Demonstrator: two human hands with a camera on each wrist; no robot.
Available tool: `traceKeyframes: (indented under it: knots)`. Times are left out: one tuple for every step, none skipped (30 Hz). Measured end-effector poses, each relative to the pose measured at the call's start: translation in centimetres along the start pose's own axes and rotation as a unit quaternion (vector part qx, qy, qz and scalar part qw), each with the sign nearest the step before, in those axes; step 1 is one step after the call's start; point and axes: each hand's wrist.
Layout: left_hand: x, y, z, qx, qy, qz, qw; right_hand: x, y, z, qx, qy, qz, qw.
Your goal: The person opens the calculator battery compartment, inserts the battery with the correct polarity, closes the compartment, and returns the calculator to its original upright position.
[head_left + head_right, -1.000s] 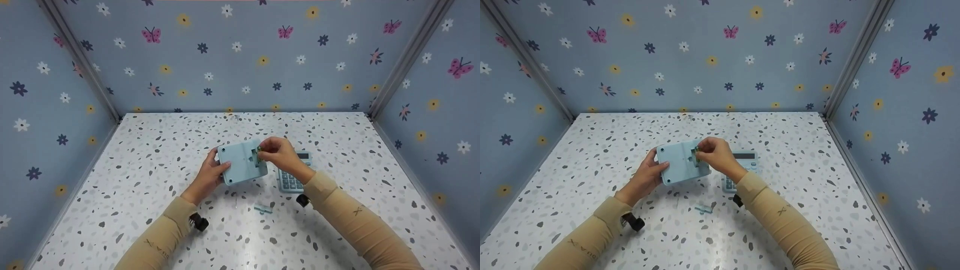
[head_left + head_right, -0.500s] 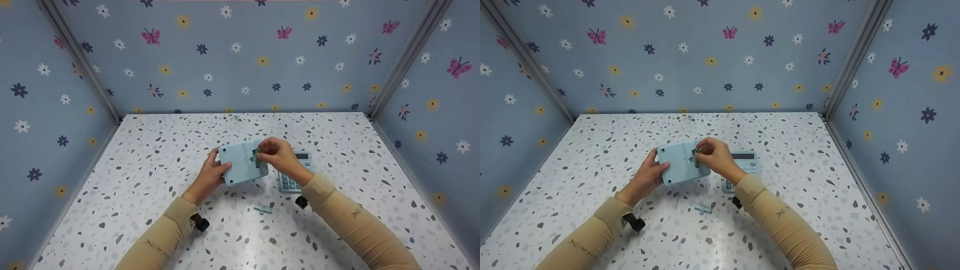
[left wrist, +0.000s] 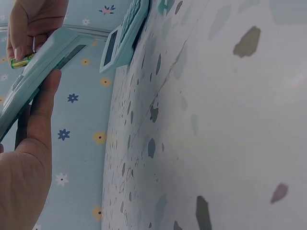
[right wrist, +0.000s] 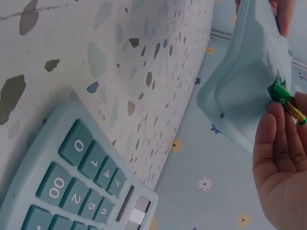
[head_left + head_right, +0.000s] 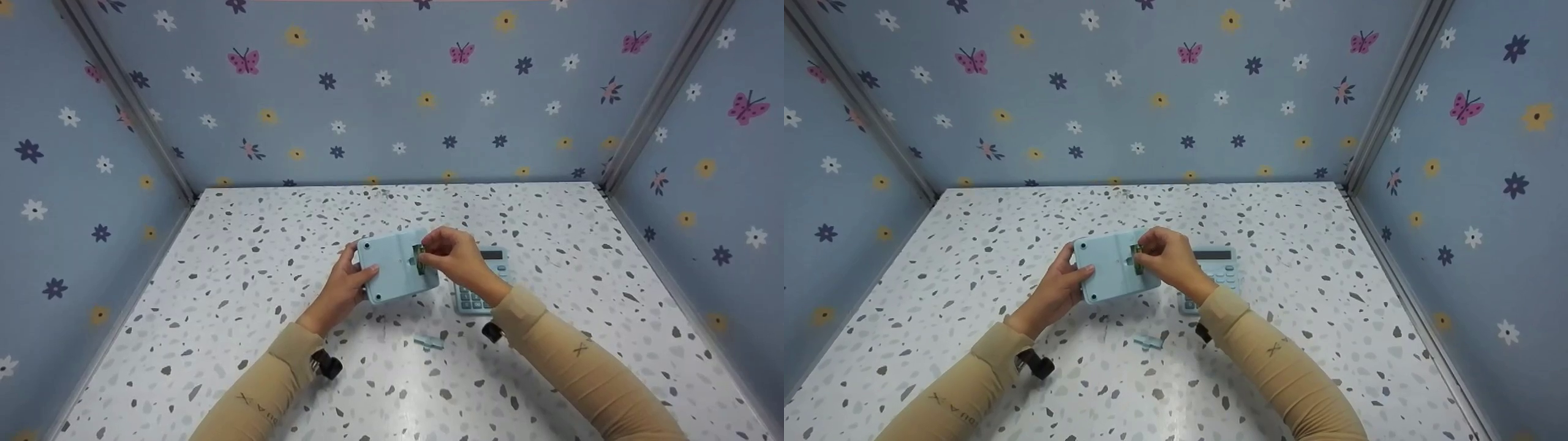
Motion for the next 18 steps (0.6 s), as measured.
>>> traceKeyframes:
  knots:
    - [0.00, 0.01, 0.00, 0.002, -0.002, -0.001, 1.0000, 0.00, 0.04, -0.01, 0.003, -0.001, 0.002, 1.000]
    - [0.00, 0.02, 0.01, 0.004, -0.004, -0.001, 1.0000, 0.00, 0.07, -0.02, 0.007, -0.001, 0.005, 1.000]
    - [0.00, 0.03, 0.01, 0.007, -0.006, -0.002, 1.0000, -0.01, 0.11, -0.04, 0.012, 0.000, 0.007, 1.000]
    - [0.00, 0.03, 0.01, 0.009, -0.007, -0.001, 0.9999, -0.02, 0.15, -0.05, 0.016, 0.001, 0.008, 1.000]
    - [0.02, 0.04, 0.03, 0.010, -0.009, -0.001, 0.9999, -0.02, 0.15, -0.06, 0.019, 0.002, 0.010, 1.000]
    - [0.03, 0.04, 0.04, 0.010, -0.011, -0.001, 0.9999, -0.02, 0.14, -0.07, 0.023, 0.003, 0.011, 1.000]
    - [0.05, 0.04, 0.05, 0.009, -0.011, -0.002, 0.9999, -0.03, 0.11, -0.08, 0.027, 0.004, 0.013, 1.000]
    - [0.06, 0.04, 0.06, 0.008, -0.011, -0.002, 0.9999, -0.04, 0.07, -0.09, 0.030, 0.005, 0.014, 0.999]
    - [0.05, 0.04, 0.07, 0.008, -0.011, -0.002, 0.9999, -0.05, 0.01, -0.10, 0.032, 0.006, 0.014, 0.999]
    - [0.04, 0.02, 0.08, 0.007, -0.010, -0.002, 0.9999, -0.04, -0.06, -0.10, 0.034, 0.007, 0.015, 0.999]
    - [0.05, 0.01, 0.09, 0.005, -0.009, -0.003, 0.9999, -0.03, -0.14, -0.11, 0.036, 0.007, 0.017, 0.999]
    - [0.03, 0.00, 0.08, 0.003, -0.007, -0.002, 1.0000, -0.05, -0.16, -0.12, 0.039, 0.008, 0.017, 0.999]
    - [0.02, -0.02, 0.08, 0.002, -0.006, -0.002, 1.0000, -0.07, -0.16, -0.12, 0.041, 0.010, 0.017, 0.999]
    - [0.00, -0.03, 0.08, 0.001, -0.006, -0.001, 1.0000, -0.07, -0.16, -0.13, 0.043, 0.010, 0.016, 0.999]
    - [-0.02, -0.06, 0.08, 0.000, -0.005, -0.001, 1.0000, -0.09, -0.14, -0.13, 0.044, 0.010, 0.016, 0.999]
    - [-0.02, -0.09, 0.10, -0.003, -0.005, -0.001, 1.0000, -0.07, -0.15, -0.15, 0.045, 0.011, 0.014, 0.999]
    - [0.00, -0.08, 0.09, -0.005, -0.007, -0.002, 1.0000, -0.09, -0.11, -0.17, 0.046, 0.012, 0.012, 0.999]
    - [0.03, -0.04, 0.07, -0.006, -0.007, -0.002, 1.0000, -0.10, -0.08, -0.17, 0.045, 0.012, 0.010, 0.999]
Point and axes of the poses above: each hand's wrist, its own x-axis away from the middle knuckle, its own z-axis out of the back of the hand, y = z × x, and after that the axes turned 15 degrees about -z, right-handed
